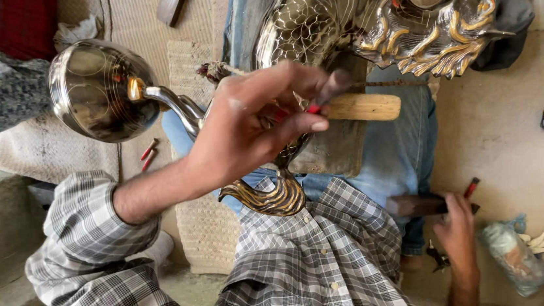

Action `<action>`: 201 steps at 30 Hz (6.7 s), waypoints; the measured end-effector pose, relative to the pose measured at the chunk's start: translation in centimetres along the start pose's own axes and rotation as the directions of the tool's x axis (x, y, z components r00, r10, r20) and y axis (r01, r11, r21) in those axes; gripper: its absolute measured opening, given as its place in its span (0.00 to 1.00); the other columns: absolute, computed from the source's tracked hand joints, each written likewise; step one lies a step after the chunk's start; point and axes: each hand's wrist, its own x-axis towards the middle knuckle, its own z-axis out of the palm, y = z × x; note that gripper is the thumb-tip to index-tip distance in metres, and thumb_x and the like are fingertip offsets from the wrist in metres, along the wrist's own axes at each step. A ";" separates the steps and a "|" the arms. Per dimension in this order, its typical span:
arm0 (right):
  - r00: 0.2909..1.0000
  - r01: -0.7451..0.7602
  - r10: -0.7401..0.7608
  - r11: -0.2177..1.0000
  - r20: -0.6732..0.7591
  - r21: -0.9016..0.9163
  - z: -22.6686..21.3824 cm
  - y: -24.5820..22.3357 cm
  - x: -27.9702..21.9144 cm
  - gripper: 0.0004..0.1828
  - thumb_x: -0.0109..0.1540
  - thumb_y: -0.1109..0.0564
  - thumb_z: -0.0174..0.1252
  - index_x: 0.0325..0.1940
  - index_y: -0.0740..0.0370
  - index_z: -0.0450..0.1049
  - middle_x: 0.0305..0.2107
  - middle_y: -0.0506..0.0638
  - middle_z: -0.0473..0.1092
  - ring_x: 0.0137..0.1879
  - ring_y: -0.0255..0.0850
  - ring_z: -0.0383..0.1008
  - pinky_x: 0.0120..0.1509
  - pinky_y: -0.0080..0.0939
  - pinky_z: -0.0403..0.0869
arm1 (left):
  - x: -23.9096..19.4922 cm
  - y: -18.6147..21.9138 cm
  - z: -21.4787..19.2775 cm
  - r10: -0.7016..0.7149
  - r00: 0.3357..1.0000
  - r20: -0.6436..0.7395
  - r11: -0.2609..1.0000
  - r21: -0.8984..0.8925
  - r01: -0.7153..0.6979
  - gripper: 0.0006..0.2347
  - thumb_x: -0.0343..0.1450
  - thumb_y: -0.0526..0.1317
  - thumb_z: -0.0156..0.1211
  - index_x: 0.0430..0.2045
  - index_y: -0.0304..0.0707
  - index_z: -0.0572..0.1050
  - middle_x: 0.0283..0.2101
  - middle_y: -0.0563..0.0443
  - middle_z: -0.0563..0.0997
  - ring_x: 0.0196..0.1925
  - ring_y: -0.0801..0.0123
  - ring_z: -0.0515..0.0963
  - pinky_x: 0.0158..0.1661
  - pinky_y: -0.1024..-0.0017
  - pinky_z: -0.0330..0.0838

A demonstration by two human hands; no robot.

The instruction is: The person sits on the floor and uses a chisel and hammer to engrave a decorative pattern onto a polished metal object. They repeatedly position the chisel and strike it with the hammer to create fine lines on the surface.

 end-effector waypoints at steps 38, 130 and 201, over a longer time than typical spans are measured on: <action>0.925 0.280 -0.133 0.872 -0.356 0.402 -6.7 -19.6 6.8 0.47 0.61 0.69 0.67 0.77 0.64 0.46 0.37 0.56 0.75 0.38 0.41 0.78 0.44 0.40 0.77 | 4.6 -2.0 0.7 0.040 0.869 0.493 0.982 0.142 -0.126 0.26 0.71 0.36 0.67 0.65 0.47 0.69 0.50 0.55 0.87 0.41 0.68 0.89 0.36 0.69 0.84; 0.907 0.283 -0.071 0.831 -0.414 0.479 -10.6 -19.7 6.0 0.26 0.66 0.73 0.67 0.58 0.65 0.58 0.39 0.54 0.72 0.35 0.39 0.74 0.42 0.38 0.77 | 3.2 -6.0 -0.8 0.225 0.856 0.465 0.972 -0.165 -0.165 0.30 0.70 0.23 0.60 0.69 0.48 0.67 0.58 0.58 0.84 0.38 0.71 0.88 0.24 0.72 0.75; 0.961 0.276 -0.275 0.960 0.036 -0.040 -15.2 -23.9 12.3 0.45 0.57 0.63 0.68 0.77 0.72 0.61 0.38 0.59 0.76 0.38 0.41 0.79 0.46 0.40 0.76 | 1.6 -1.6 -1.3 -0.189 0.973 0.131 0.979 -0.057 0.198 0.23 0.70 0.33 0.71 0.60 0.38 0.72 0.51 0.52 0.86 0.27 0.72 0.87 0.27 0.71 0.80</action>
